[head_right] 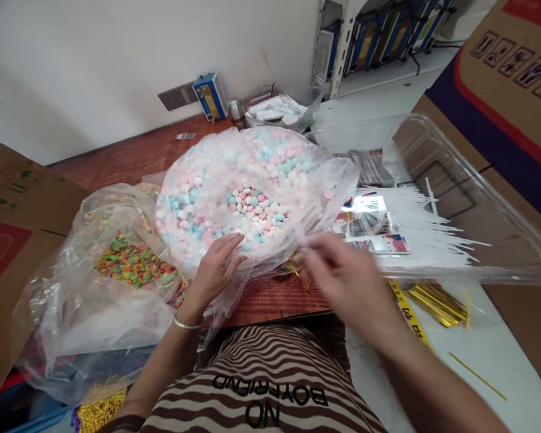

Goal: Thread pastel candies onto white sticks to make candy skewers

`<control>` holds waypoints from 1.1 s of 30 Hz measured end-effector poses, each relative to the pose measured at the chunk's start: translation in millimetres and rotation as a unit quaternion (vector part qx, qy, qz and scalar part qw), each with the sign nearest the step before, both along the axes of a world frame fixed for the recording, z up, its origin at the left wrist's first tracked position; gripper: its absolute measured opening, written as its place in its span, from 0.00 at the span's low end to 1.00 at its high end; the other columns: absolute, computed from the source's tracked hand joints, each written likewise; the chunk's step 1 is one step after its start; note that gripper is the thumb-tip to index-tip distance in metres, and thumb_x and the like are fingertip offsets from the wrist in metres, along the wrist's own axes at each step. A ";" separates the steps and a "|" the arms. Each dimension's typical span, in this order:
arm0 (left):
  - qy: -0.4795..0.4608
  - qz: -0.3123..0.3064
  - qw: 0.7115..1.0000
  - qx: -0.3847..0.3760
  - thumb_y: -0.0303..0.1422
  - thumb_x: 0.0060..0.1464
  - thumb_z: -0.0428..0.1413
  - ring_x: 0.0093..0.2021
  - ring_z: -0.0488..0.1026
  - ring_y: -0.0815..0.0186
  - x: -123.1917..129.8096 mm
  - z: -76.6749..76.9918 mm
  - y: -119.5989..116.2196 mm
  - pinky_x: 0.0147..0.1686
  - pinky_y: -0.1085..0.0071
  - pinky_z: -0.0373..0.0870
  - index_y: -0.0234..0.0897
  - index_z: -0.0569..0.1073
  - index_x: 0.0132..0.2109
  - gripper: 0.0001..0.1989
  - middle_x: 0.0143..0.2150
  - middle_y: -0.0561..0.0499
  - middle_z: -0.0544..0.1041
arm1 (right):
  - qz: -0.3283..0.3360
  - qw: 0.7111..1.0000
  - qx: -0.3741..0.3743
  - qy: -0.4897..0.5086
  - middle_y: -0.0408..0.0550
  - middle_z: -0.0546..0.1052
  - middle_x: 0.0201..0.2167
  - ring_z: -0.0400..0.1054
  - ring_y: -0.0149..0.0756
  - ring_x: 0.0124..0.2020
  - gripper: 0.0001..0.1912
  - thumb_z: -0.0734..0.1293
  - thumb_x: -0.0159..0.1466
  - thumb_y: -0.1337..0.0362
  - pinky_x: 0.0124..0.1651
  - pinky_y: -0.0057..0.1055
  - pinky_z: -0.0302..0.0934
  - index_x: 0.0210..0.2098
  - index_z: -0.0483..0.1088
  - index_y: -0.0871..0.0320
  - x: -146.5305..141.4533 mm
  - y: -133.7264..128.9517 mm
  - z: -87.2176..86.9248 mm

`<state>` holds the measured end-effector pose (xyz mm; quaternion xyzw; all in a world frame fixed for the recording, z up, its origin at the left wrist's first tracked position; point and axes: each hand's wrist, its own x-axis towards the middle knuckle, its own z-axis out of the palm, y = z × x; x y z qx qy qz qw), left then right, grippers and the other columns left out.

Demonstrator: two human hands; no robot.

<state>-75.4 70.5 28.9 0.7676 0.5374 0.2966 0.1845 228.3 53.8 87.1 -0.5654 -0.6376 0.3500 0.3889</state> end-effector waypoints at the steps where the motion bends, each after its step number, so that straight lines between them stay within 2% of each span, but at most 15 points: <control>1: 0.010 -0.002 1.000 -0.008 0.33 0.64 0.56 0.60 0.73 0.53 0.1 -4.4 3.3 0.62 0.52 0.67 0.37 0.77 0.54 0.14 0.56 0.40 0.79 | 0.069 0.994 -0.055 0.056 0.49 0.84 0.33 0.77 0.36 0.27 0.11 0.67 0.67 0.54 0.28 0.31 0.68 0.38 0.74 0.55 -39.0 7.3 -13.1; 3: -0.036 0.032 0.998 -0.042 0.34 0.65 0.53 0.54 0.76 0.55 -0.6 -9.8 4.3 0.58 0.55 0.70 0.37 0.79 0.49 0.12 0.51 0.41 0.82 | 0.114 0.973 -0.138 0.146 0.47 0.83 0.29 0.77 0.36 0.24 0.10 0.66 0.66 0.55 0.24 0.28 0.65 0.36 0.70 0.55 -99.3 23.5 -38.9; 5: -0.171 0.105 0.975 -0.098 0.37 0.67 0.52 0.48 0.78 0.59 -2.5 -10.7 1.6 0.52 0.61 0.73 0.37 0.80 0.49 0.14 0.46 0.43 0.82 | 0.131 0.959 -0.190 0.164 0.47 0.83 0.30 0.77 0.35 0.24 0.09 0.66 0.64 0.57 0.23 0.27 0.65 0.33 0.69 0.55 -132.7 37.0 -58.7; 6: -0.259 0.140 0.947 -0.129 0.40 0.65 0.53 0.45 0.78 0.61 -3.6 -9.9 0.6 0.49 0.64 0.74 0.37 0.80 0.50 0.15 0.46 0.44 0.82 | 0.142 0.957 -0.194 0.160 0.47 0.84 0.31 0.77 0.35 0.25 0.08 0.65 0.64 0.57 0.24 0.27 0.66 0.33 0.69 0.55 -141.2 41.6 -65.2; 8: -0.419 0.179 0.871 -0.186 0.44 0.59 0.60 0.39 0.78 0.65 -5.9 -7.6 1.8 0.39 0.69 0.73 0.36 0.79 0.52 0.20 0.45 0.45 0.82 | 0.169 0.961 -0.174 0.134 0.47 0.84 0.32 0.78 0.35 0.27 0.08 0.65 0.65 0.58 0.29 0.28 0.68 0.32 0.69 0.55 -148.8 46.2 -71.4; 10: -0.516 0.191 0.807 -0.214 0.44 0.50 0.67 0.31 0.74 0.71 -8.3 -6.1 6.9 0.29 0.75 0.67 0.34 0.79 0.48 0.22 0.41 0.47 0.81 | 0.194 0.965 -0.148 0.099 0.47 0.84 0.32 0.78 0.36 0.28 0.09 0.64 0.65 0.58 0.32 0.30 0.69 0.31 0.70 0.55 -151.4 45.8 -71.1; 12: -0.549 0.201 0.784 -0.211 0.42 0.45 0.69 0.25 0.68 0.75 -10.6 -6.5 12.7 0.24 0.77 0.60 0.33 0.80 0.41 0.20 0.32 0.51 0.78 | 0.202 0.968 -0.134 0.070 0.47 0.83 0.31 0.78 0.37 0.29 0.10 0.62 0.66 0.58 0.35 0.32 0.69 0.31 0.71 0.54 -152.8 42.7 -68.9; 15: -0.534 0.213 0.795 -0.192 0.40 0.45 0.69 0.22 0.66 0.75 -13.5 -9.7 16.8 0.24 0.77 0.60 0.33 0.79 0.37 0.16 0.24 0.56 0.73 | 0.181 0.975 -0.122 0.050 0.46 0.82 0.30 0.78 0.39 0.32 0.13 0.61 0.68 0.57 0.36 0.32 0.67 0.31 0.70 0.54 -151.0 37.0 -68.2; 19: -0.502 0.212 0.818 -0.187 0.39 0.47 0.68 0.25 0.69 0.72 -13.5 -10.8 14.3 0.27 0.75 0.65 0.33 0.81 0.39 0.15 0.24 0.55 0.74 | 0.162 0.981 -0.100 0.042 0.45 0.81 0.30 0.76 0.38 0.33 0.14 0.61 0.69 0.54 0.36 0.31 0.66 0.33 0.72 0.55 -140.0 33.3 -72.3; 25: -0.493 0.165 0.833 -0.189 0.36 0.49 0.67 0.25 0.70 0.71 -2.6 3.3 9.5 0.30 0.73 0.68 0.33 0.81 0.37 0.11 0.23 0.54 0.75 | 0.183 0.976 -0.083 0.079 0.48 0.82 0.39 0.76 0.39 0.40 0.14 0.63 0.69 0.54 0.44 0.32 0.67 0.45 0.75 0.56 -135.2 32.4 -69.7; 29: -0.502 0.132 0.832 -0.198 0.35 0.50 0.66 0.26 0.71 0.70 3.2 12.2 7.1 0.31 0.73 0.70 0.34 0.82 0.39 0.10 0.24 0.53 0.76 | 0.195 0.975 -0.069 0.082 0.46 0.82 0.37 0.76 0.38 0.39 0.13 0.64 0.69 0.56 0.43 0.30 0.66 0.40 0.78 0.55 -135.5 32.9 -68.6; 33: -0.498 0.117 0.835 -0.202 0.34 0.52 0.65 0.27 0.72 0.70 4.8 15.4 6.4 0.32 0.72 0.71 0.34 0.83 0.39 0.09 0.25 0.52 0.77 | 0.195 0.974 -0.075 0.089 0.47 0.83 0.39 0.77 0.39 0.41 0.13 0.63 0.70 0.57 0.45 0.31 0.67 0.42 0.79 0.55 -130.5 33.2 -72.1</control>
